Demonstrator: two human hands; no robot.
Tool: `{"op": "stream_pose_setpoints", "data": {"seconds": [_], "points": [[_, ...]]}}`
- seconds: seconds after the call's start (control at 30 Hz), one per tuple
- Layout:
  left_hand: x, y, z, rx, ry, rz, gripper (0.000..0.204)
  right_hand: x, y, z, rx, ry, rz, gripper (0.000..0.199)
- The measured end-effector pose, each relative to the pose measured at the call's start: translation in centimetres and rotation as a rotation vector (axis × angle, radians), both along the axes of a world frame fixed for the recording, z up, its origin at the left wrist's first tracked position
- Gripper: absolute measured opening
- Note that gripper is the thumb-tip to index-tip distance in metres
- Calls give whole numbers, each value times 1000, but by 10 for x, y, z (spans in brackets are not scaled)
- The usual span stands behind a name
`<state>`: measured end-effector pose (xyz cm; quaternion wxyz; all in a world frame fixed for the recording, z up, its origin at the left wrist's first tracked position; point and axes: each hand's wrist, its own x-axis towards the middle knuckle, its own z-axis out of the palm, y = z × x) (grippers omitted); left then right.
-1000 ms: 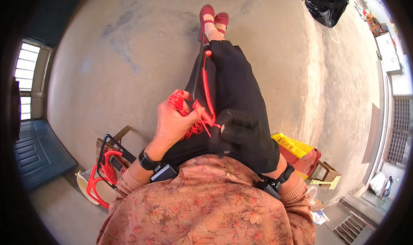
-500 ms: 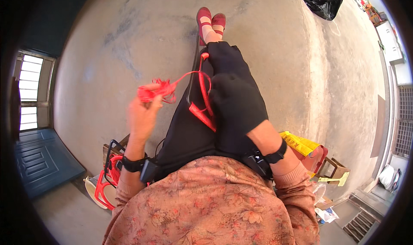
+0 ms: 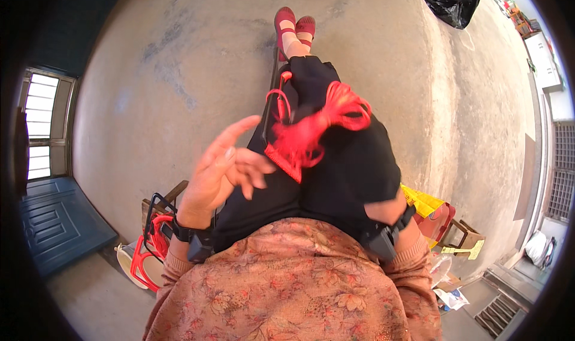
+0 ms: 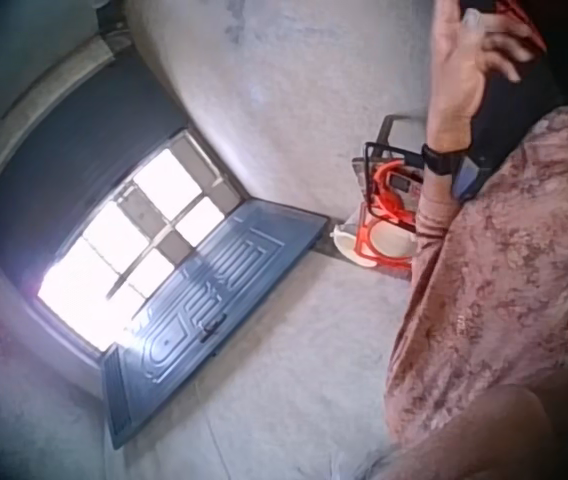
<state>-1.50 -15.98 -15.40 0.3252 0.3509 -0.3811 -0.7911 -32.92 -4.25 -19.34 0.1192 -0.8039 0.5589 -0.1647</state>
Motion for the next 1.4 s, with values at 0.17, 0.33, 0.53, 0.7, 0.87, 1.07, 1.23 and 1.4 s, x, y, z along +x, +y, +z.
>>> {"op": "stream_pose_setpoints", "data": {"seconds": [0.17, 0.33, 0.53, 0.7, 0.87, 1.07, 1.23, 1.4], "points": [[-10, 4, 12, 404, 523, 171, 54, 38, -9, 55, 580, -610, -181, 52], [40, 18, -22, 571, 530, 322, 39, 20, 19, 2, 431, -546, -175, 38], [59, 59, -49, 406, 47, 211, 22, 129, -82, -6, 607, -700, -279, 38], [66, 69, -47, 325, -152, -37, 17, 130, -84, -8, 514, -476, -283, 39], [61, 55, -29, 332, -128, -173, 19, 68, -68, 8, 417, -700, -91, 41], [23, 36, 6, 154, 357, -20, 20, 46, -73, 21, 558, -41, -410, 38], [-8, -5, -24, 39, 216, 323, 35, 81, -119, 6, 7, -659, -433, 22], [-23, -6, -67, -227, -306, 27, 28, 119, -116, 8, 470, -850, -401, 29]]}}
